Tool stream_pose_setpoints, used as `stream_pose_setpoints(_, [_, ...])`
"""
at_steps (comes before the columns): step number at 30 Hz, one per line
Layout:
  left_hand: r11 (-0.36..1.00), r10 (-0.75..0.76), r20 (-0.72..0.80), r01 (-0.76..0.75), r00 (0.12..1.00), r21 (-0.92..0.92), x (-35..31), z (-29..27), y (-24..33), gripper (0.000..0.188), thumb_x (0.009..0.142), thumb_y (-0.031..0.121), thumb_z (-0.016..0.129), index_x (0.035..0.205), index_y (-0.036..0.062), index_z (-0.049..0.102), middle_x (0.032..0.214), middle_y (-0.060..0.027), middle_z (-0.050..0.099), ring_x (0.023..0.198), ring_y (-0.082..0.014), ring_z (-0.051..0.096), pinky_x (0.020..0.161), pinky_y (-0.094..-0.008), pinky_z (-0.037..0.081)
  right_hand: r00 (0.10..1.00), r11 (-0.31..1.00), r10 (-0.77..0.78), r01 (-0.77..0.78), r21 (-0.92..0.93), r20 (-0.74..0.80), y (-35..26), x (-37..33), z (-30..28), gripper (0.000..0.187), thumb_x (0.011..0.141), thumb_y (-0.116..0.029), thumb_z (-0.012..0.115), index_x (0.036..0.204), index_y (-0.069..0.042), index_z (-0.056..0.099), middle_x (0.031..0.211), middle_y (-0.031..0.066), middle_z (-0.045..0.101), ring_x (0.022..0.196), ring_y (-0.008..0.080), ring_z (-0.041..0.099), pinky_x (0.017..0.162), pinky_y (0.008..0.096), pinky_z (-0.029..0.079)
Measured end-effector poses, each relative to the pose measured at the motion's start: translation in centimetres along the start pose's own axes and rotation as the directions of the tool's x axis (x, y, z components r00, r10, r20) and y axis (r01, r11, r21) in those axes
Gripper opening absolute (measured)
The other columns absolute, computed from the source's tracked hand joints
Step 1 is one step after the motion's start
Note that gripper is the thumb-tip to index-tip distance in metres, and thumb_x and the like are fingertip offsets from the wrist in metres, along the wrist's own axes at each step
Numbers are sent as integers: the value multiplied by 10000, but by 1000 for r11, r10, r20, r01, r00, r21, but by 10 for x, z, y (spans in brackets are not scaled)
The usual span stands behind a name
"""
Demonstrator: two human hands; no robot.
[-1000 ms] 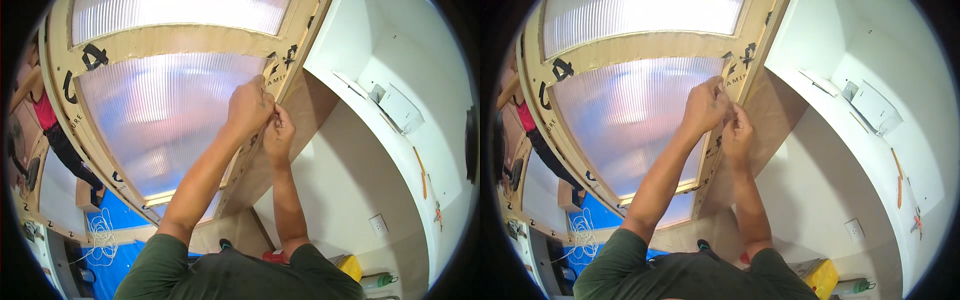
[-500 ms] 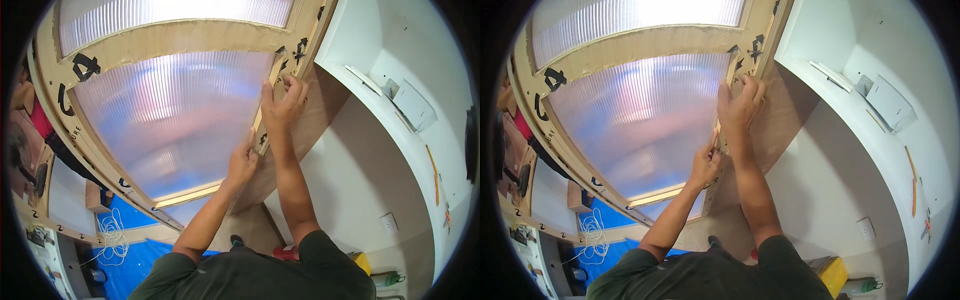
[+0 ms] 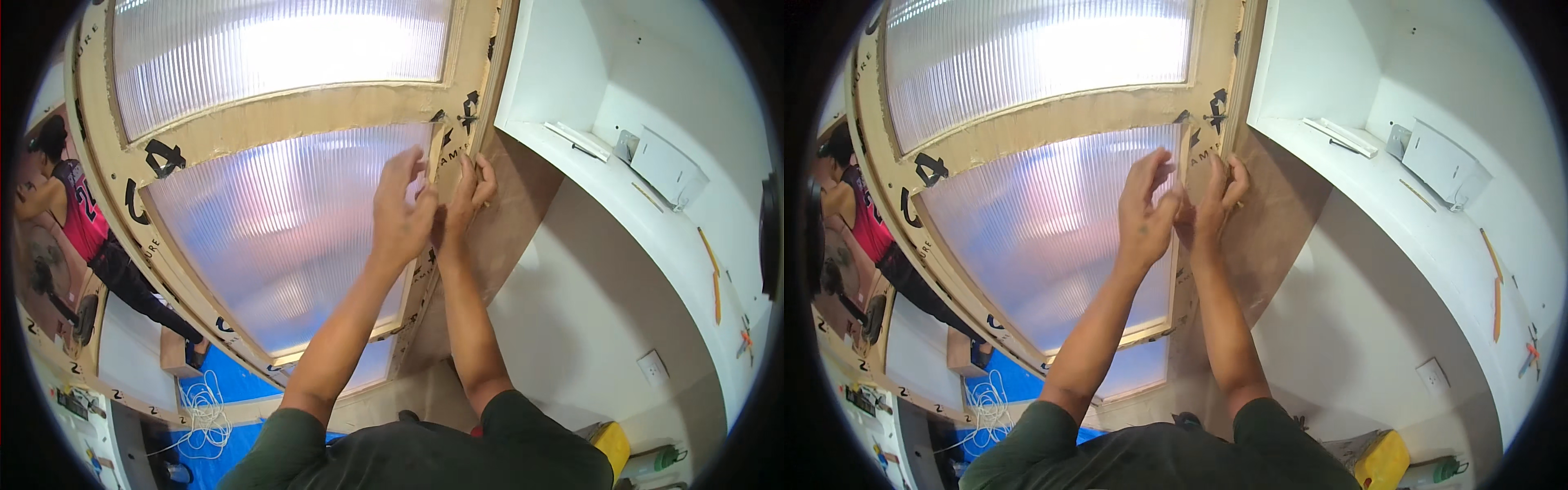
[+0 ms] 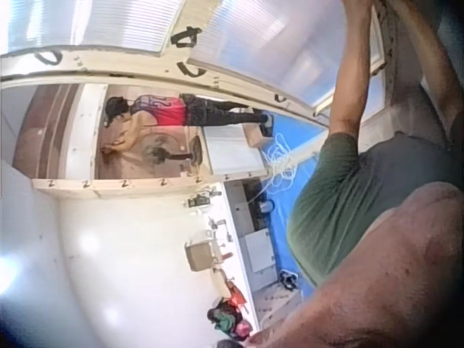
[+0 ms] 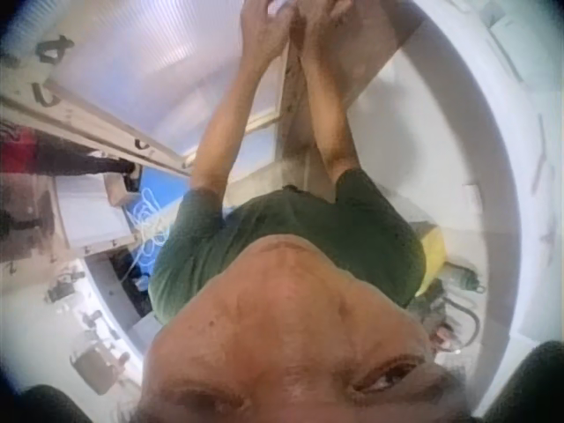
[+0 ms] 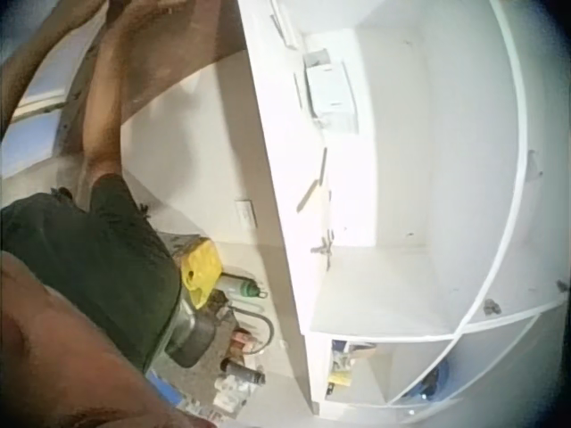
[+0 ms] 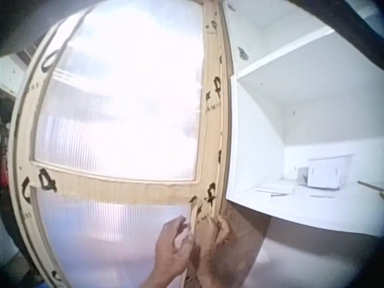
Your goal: The person applies tape to a wooden frame holding a translucent panel and luego picks up the frame to move it.
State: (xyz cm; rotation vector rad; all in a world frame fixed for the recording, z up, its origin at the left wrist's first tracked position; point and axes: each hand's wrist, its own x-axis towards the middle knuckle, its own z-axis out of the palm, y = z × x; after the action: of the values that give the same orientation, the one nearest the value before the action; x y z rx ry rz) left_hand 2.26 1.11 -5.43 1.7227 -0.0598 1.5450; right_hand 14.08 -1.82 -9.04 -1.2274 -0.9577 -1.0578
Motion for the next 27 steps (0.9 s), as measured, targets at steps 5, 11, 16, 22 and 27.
stream_pose_setpoints(5, [874, 257, -151, -163, 954, 457, 27, 64, 7, 597, 921, 88, 683, 1452, -134, 526, 1306, -299, 518, 1226, -453, 534, 1091, -503, 455, 999, 996, 35, -33, -79, 28, 12, 0, 8, 581, 1051, -340, 663, 1534, -52, 517, 1629, 239, 369, 1485, 449, 413, 1188, 535, 356])
stream_pose_setpoints(11, [882, 177, -271, -30, 946, 471, 28, 56, 2, 488, 892, 43, 707, 1348, -76, 580, 1174, -251, 537, 1096, -415, 539, 992, -485, 474, 937, 949, 304, -313, 30, 173, -10, -21, 14, 543, 1089, -299, 614, 1572, -81, 496, 1688, 221, 345, 1558, 444, 349, 1223, 578, 329])
stream_pose_setpoints(16, [836, 274, -212, -123, 938, 534, 19, 67, 6, 513, 888, 48, 685, 1376, -43, 555, 1055, -229, 541, 1032, -420, 535, 875, -512, 480, 973, 975, 211, -216, 50, 99, 12, -12, 2, 622, 1055, -330, 656, 1596, -81, 474, 1694, 238, 328, 1564, 462, 332, 1233, 588, 320])
stream_pose_setpoints(22, [843, -153, -18, 140, 988, 520, 17, 30, 21, 420, 891, 121, 600, 1261, -73, 557, 1068, -270, 536, 1011, -436, 559, 891, -527, 514, 990, 1000, -4, 1, 25, 141, 6, -24, -4, 736, 1003, -372, 720, 1618, -74, 449, 1691, 269, 309, 1564, 487, 317, 1242, 599, 311])
stream_pose_setpoints(27, [965, -231, 54, 236, 972, -119, 46, -15, 43, 376, 908, 109, 624, 1235, -74, 597, 1203, -256, 609, 1131, -384, 619, 963, -516, 520, 971, 978, -202, 206, -21, 128, 20, -6, -8, 833, 960, -407, 774, 1637, -67, 427, 1689, 294, 294, 1564, 507, 306, 1249, 609, 304])
